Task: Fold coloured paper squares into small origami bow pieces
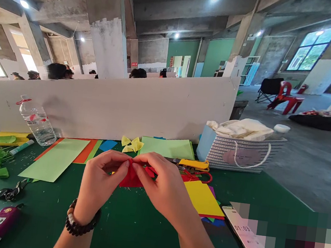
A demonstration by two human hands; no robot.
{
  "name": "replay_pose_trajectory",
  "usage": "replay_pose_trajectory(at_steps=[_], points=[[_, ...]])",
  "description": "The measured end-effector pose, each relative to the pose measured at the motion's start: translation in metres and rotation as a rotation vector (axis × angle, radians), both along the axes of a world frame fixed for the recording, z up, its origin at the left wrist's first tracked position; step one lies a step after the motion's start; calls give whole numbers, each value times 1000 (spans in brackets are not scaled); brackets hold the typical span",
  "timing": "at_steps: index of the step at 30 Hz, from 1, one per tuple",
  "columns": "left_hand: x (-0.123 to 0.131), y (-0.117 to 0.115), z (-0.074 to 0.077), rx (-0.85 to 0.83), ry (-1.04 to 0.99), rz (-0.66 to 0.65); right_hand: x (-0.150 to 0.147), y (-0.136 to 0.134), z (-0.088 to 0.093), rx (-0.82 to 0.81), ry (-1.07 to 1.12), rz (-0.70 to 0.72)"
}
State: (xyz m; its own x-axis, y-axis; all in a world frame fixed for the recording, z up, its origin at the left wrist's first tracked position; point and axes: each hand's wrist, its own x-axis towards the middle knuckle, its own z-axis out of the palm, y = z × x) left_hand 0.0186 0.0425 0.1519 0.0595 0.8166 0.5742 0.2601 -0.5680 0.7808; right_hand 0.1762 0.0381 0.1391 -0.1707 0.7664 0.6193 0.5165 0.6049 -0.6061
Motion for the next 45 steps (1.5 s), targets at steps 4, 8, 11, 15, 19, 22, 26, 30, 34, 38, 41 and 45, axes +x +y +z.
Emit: replay_pose_trajectory(at_steps=[4,8,11,15,19,22,26,30,34,38,41,45], points=[[-1,3,0,-105,-9,-65,2,2,-2,70,-51,-65],[-5,8,-2,-242,-37,-111,3,3,-3,167,-140,-99],[-9,13,-5,-320,-62,-145,-1,3,-4,233,-197,-103],[-11,21,-10,-388,-138,-214,-5,4,-5,305,-264,-154],[-11,23,-10,-396,-154,-257,-4,7,-5,332,-263,-187],[-11,22,-9,-374,-121,-275,-3,7,-5,309,-233,-175],[-11,24,-11,-360,-111,-239,-3,6,-6,302,-253,-165],[-12,26,-12,-372,-123,-271,-4,5,-6,307,-283,-165],[-13,26,-12,-382,-140,-292,-2,6,-6,241,-207,-143],[-13,25,-11,-402,-126,-291,-1,7,-6,192,-188,-134],[-11,26,-13,-407,-122,-268,-2,6,-6,202,-214,-135],[-9,28,-14,-416,-143,-245,-4,6,-6,234,-266,-154]])
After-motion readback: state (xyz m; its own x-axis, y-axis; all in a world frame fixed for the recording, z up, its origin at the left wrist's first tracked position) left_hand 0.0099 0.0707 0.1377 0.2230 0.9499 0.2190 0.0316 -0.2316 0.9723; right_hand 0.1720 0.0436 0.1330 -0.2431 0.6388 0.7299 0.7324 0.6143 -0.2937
